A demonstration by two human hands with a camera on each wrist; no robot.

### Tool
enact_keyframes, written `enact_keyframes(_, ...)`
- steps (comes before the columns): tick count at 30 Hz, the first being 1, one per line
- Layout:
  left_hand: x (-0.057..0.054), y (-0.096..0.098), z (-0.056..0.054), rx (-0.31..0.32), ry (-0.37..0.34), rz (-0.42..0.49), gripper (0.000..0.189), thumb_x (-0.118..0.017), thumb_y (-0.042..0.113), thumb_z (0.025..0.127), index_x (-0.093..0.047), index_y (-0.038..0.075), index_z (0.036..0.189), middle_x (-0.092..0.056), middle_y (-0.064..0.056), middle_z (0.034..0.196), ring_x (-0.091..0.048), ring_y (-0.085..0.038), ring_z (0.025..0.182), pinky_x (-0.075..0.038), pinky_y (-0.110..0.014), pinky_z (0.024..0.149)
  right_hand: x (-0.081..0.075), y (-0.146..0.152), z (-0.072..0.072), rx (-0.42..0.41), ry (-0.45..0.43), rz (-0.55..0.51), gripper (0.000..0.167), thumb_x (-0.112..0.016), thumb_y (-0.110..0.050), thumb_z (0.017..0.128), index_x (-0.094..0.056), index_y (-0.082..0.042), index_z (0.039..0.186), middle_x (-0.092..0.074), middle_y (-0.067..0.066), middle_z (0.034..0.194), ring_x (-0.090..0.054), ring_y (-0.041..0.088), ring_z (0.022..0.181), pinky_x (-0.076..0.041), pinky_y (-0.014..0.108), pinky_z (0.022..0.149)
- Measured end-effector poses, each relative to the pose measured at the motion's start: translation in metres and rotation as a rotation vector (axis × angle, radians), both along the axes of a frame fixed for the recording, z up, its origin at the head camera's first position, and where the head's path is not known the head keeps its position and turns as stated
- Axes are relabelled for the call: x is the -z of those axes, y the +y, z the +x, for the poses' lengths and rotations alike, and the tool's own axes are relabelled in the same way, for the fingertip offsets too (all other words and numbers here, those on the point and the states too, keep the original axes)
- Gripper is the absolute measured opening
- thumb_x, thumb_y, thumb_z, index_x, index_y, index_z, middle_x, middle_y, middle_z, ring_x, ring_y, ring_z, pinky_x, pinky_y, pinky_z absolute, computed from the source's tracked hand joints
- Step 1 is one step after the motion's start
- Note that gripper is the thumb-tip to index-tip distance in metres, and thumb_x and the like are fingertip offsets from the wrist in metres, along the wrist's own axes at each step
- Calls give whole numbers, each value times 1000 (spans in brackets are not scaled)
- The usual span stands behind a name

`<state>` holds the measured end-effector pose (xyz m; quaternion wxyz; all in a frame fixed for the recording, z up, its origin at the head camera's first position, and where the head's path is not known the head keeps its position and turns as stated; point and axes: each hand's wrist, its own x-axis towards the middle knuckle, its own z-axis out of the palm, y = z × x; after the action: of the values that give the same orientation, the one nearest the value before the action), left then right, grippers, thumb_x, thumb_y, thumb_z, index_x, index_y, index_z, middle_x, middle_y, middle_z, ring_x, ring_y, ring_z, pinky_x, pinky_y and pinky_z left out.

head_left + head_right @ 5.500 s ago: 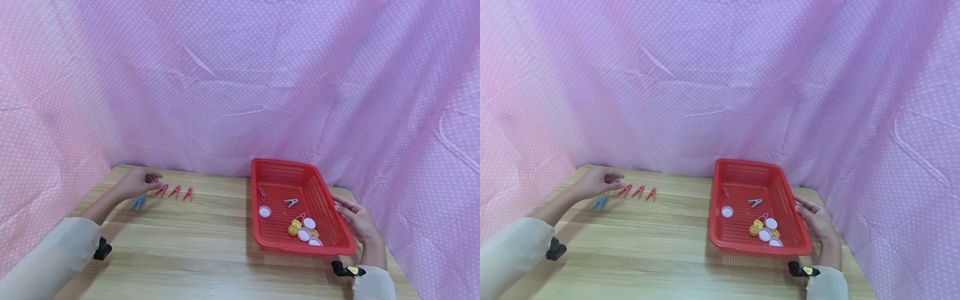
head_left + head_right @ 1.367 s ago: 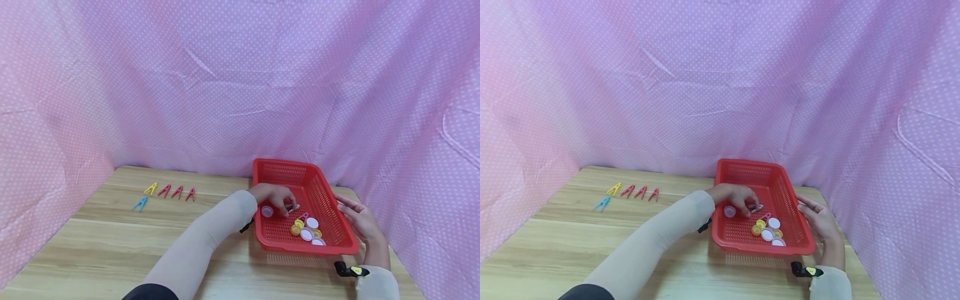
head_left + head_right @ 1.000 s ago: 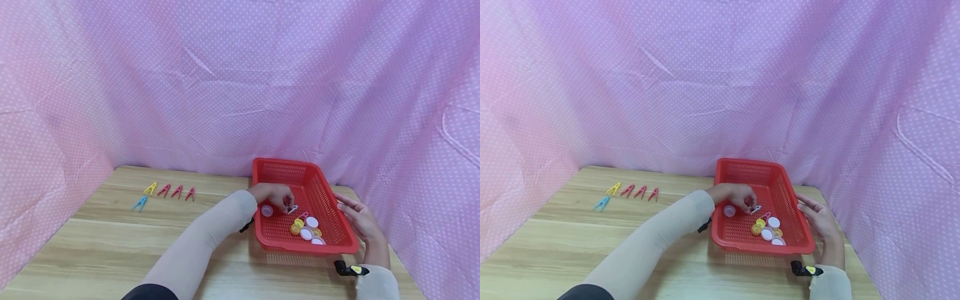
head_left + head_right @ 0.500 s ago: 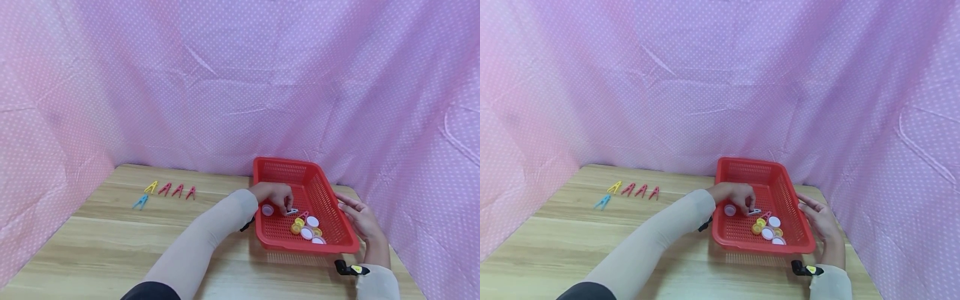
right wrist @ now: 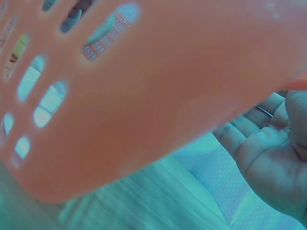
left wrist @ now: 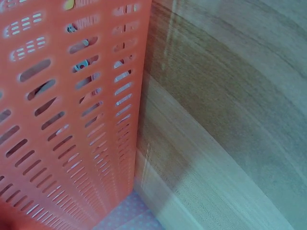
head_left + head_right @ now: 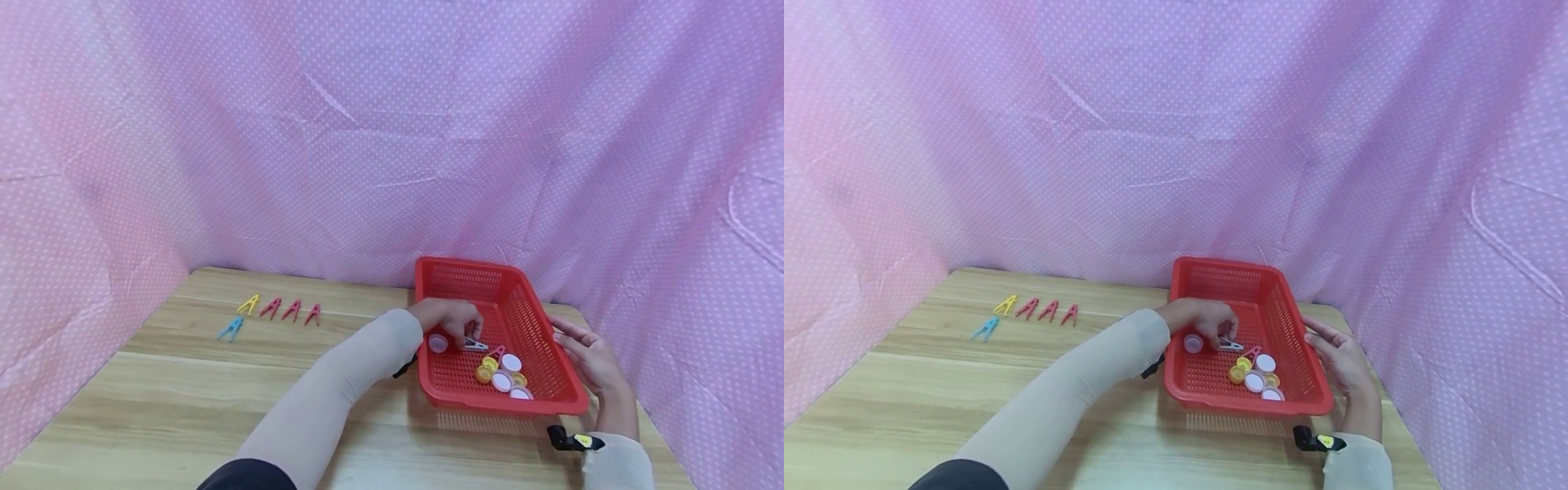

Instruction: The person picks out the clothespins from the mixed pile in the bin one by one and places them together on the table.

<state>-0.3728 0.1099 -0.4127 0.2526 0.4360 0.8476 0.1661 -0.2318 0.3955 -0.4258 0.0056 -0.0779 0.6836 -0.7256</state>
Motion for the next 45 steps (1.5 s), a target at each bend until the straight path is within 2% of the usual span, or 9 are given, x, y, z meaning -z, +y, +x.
enact_keyframes(5, 2, 0, -2, -19, -32, -1, 41, -89, 15, 79, -69, 28, 113, -66, 7, 100, -62, -10, 93, -55, -22, 76, 0, 0, -1, -12, 8, -18, 39, -55, -2, 105, -61, -8, 142, -76, 1, 113, -74, 17, 98, -60, 33, 79)
enact_keyframes(7, 2, 0, -2, -27, -31, -11, 43, -91, 18, 78, -71, 31, 114, -66, 8, 101, -62, -10, 94, -55, -23, 77, 0, 0, -1, -16, 12, -26, 39, -54, -1, 105, -61, -8, 142, -76, 2, 113, -74, 17, 98, -60, 33, 80)
enact_keyframes(11, 1, 0, -1, -31, -29, -31, 37, -92, 23, 75, -75, 34, 106, -67, 10, 99, -63, -9, 93, -55, -22, 76, 2, 1, 0, -17, 12, -24, 39, -54, -1, 105, -61, -8, 142, -75, 1, 114, -74, 17, 99, -60, 32, 80)
enact_keyframes(15, 1, 0, 0, -3, -22, -36, 29, -91, 20, 77, -76, 33, 97, -68, 9, 97, -63, -10, 91, -55, -22, 75, 3, 2, 2, -16, 7, -16, 39, -55, -3, 105, -61, -9, 143, -75, 0, 115, -74, 17, 99, -60, 33, 80)
enact_keyframes(20, 0, -2, 2, 39, 21, -33, 23, -89, 16, 81, -76, 30, 96, -68, 8, 95, -62, -10, 90, -54, -21, 76, 4, 2, 1, -25, 16, -17, 40, -54, -2, 105, -58, -7, 145, -75, 1, 116, -74, 18, 99, -60, 34, 80)
enact_keyframes(23, -1, -3, 4, 32, 27, -26, 23, -88, 16, 82, -76, 30, 95, -68, 9, 95, -62, -9, 89, -54, -20, 75, 4, 2, -1, -33, 21, -17, 41, -54, -2, 105, -57, -6, 145, -74, 1, 118, -74, 18, 99, -60, 35, 80)
enact_keyframes(30, -4, -4, 3, 27, 21, 55, 17, -86, 15, 84, -77, 27, 91, -69, 7, 90, -63, -10, 84, -55, -21, 72, 3, 2, -2, -11, 7, 10, 40, -55, -4, 105, -58, -7, 144, -74, -1, 116, -75, 18, 97, -60, 35, 78)
enact_keyframes(36, -5, -6, -4, 77, 101, 148, 13, -84, 18, 86, -76, 24, 95, -69, 9, 88, -61, -7, 81, -53, -18, 71, 1, 0, -3, -14, -1, 13, 39, -56, -5, 105, -59, -8, 144, -74, -1, 117, -74, 19, 97, -60, 36, 78)
enact_keyframes(45, -20, -11, -7, 75, 126, 282, 13, -82, 16, 86, -75, 15, 97, -69, 6, 86, -60, -7, 77, -51, -18, 68, 1, 1, -2, 8, 3, 33, 39, -58, -5, 104, -60, -7, 143, -75, -2, 115, -74, 18, 97, -61, 34, 77)
